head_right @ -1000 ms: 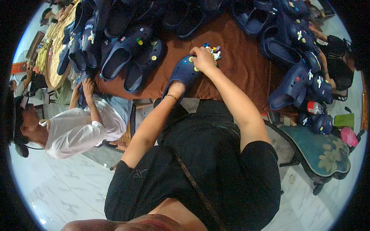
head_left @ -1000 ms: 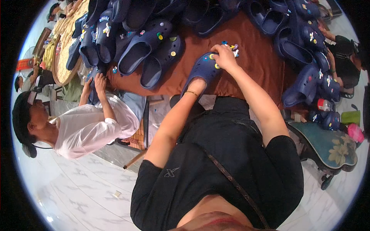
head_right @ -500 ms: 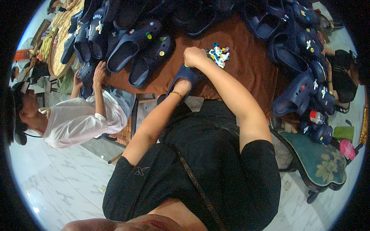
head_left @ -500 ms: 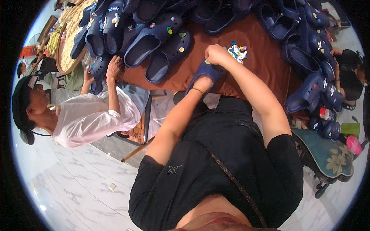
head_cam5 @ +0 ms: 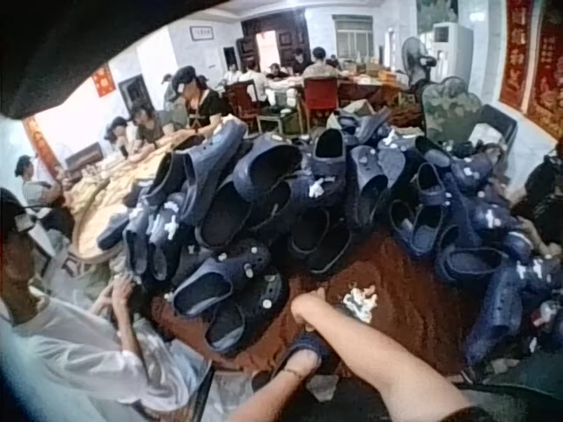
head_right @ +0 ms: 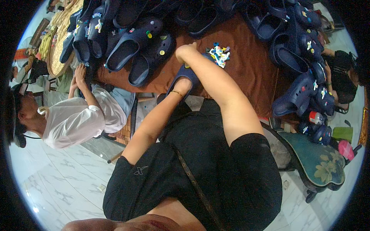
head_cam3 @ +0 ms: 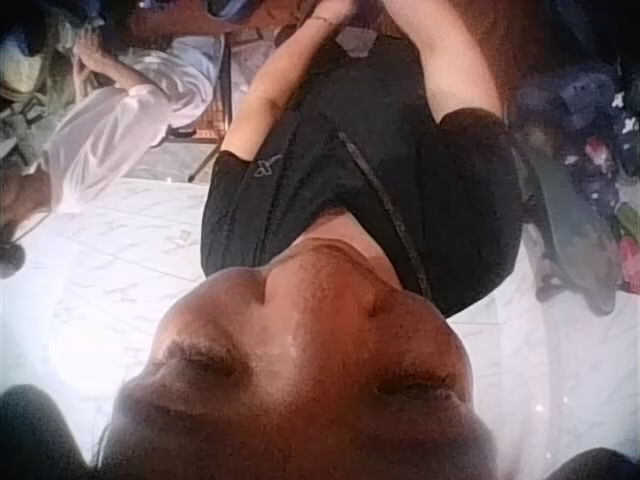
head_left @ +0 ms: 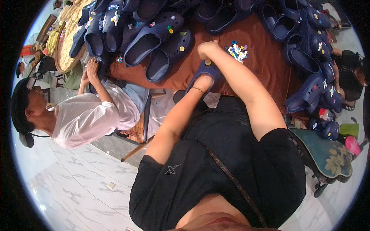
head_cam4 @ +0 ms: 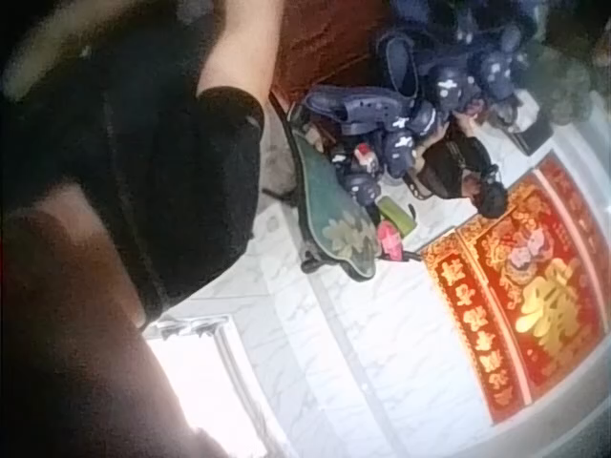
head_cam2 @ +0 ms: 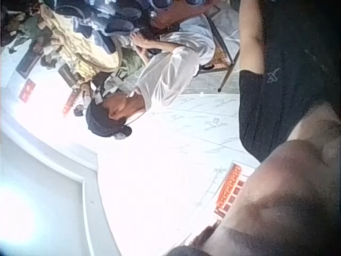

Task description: Attaching decorative charms to the holes of blue foam clogs.

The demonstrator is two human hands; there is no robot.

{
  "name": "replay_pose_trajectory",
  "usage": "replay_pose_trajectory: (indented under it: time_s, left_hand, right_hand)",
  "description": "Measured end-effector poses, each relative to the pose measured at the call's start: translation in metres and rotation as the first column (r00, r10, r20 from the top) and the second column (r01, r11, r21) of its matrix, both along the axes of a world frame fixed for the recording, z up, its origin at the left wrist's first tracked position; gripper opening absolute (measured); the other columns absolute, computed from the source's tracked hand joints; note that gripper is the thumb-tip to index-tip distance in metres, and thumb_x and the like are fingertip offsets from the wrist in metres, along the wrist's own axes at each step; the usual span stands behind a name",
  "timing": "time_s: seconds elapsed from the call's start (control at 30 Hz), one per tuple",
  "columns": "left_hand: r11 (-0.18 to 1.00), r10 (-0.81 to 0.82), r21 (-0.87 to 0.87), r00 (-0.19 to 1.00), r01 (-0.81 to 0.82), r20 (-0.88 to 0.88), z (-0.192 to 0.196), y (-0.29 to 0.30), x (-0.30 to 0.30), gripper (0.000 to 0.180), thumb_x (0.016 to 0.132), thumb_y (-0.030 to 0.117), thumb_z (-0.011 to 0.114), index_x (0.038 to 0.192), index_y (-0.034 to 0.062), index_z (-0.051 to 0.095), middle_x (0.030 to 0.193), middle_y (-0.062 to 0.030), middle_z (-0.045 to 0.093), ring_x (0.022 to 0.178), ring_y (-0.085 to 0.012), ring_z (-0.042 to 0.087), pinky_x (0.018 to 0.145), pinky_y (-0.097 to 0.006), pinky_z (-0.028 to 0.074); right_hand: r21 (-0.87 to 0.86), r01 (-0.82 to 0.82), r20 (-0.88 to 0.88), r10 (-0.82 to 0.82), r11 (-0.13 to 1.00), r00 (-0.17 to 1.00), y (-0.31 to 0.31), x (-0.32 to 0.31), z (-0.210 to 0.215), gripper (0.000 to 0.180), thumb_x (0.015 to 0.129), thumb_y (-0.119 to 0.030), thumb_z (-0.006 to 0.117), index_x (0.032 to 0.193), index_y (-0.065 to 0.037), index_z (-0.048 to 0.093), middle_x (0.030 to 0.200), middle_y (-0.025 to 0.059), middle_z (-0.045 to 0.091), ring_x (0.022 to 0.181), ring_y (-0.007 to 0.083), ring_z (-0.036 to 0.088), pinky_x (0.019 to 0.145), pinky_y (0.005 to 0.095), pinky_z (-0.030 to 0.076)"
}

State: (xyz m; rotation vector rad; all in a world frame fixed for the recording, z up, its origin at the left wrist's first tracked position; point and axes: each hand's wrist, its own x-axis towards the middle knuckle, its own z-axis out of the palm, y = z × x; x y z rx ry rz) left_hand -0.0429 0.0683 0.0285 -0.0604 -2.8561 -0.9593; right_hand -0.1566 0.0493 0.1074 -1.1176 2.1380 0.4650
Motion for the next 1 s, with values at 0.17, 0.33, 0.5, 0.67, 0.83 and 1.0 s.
replay_pose_trajectory:
  time_s: [0.17,0.33,0.5,0.67,0.83,1.0]
  left_hand:
    - [0.949,0.139,0.234,0.945,-0.213,0.295,0.013,0.003,0.010,0.051,0.092,0.036,0.028,0.134,0.0087,0.024,0.144,-0.0101,0.018,0.131,-0.0237,0.019,0.109,-0.033,0.016]
    - [0.997,0.073,-0.026,0.997,-0.074,-0.034,-0.058,-0.013,0.010,0.048,0.087,0.025,0.041,0.130,0.0080,0.032,0.141,-0.0130,0.025,0.129,-0.0263,0.025,0.107,-0.037,0.022]
    - [0.995,0.090,0.023,0.988,-0.093,0.128,-0.004,-0.002,0.010,0.045,0.085,0.017,0.044,0.128,0.0069,0.037,0.136,-0.0125,0.033,0.125,-0.0241,0.032,0.103,-0.036,0.027]
    - [0.958,0.152,0.230,0.983,-0.173,0.103,-0.005,-0.004,0.006,0.044,0.083,0.016,0.046,0.126,0.0066,0.039,0.132,-0.0135,0.039,0.121,-0.0257,0.038,0.099,-0.038,0.032]
    - [0.985,0.171,-0.034,0.984,-0.169,0.045,-0.003,-0.001,0.012,0.036,0.083,0.023,0.046,0.117,0.0104,0.048,0.123,-0.0151,0.047,0.112,-0.0304,0.046,0.092,-0.038,0.039]
    - [0.981,0.175,0.079,0.984,-0.176,0.014,-0.009,-0.003,0.013,0.037,0.082,0.023,0.048,0.117,0.0101,0.048,0.123,-0.0162,0.047,0.112,-0.0317,0.046,0.091,-0.038,0.039]
  right_hand:
    - [-0.045,0.069,-0.068,-0.072,0.997,0.995,-0.011,0.009,-0.009,0.034,0.069,-0.011,0.065,0.103,-0.010,0.065,0.115,0.0092,0.058,0.109,0.0242,0.053,0.087,0.0408,0.038]
    - [-0.283,0.048,0.036,-0.039,0.958,0.999,0.022,0.021,0.005,0.025,0.070,-0.012,0.061,0.093,-0.007,0.066,0.107,0.0140,0.059,0.104,0.0281,0.054,0.081,0.0396,0.044]
    - [-0.708,0.000,0.146,0.146,0.706,0.978,0.073,0.004,-0.019,0.016,0.071,-0.013,0.062,0.085,-0.005,0.064,0.091,0.0150,0.060,0.090,0.0326,0.056,0.081,0.0403,0.045]
    - [-0.721,-0.003,0.137,0.146,0.693,0.980,0.072,0.007,-0.014,0.016,0.071,-0.012,0.062,0.084,-0.005,0.065,0.089,0.0144,0.060,0.091,0.0309,0.056,0.080,0.0383,0.044]
    - [-0.673,-0.010,0.246,0.236,0.740,0.940,0.064,0.002,-0.007,0.017,0.070,-0.013,0.063,0.085,-0.006,0.066,0.089,0.0152,0.063,0.086,0.0323,0.060,0.077,0.0398,0.047]
    - [-0.512,-0.164,0.091,0.243,0.843,0.966,0.048,0.010,0.001,0.016,0.067,-0.007,0.061,0.082,-0.006,0.067,0.088,0.0159,0.064,0.084,0.0323,0.061,0.071,0.0422,0.049]
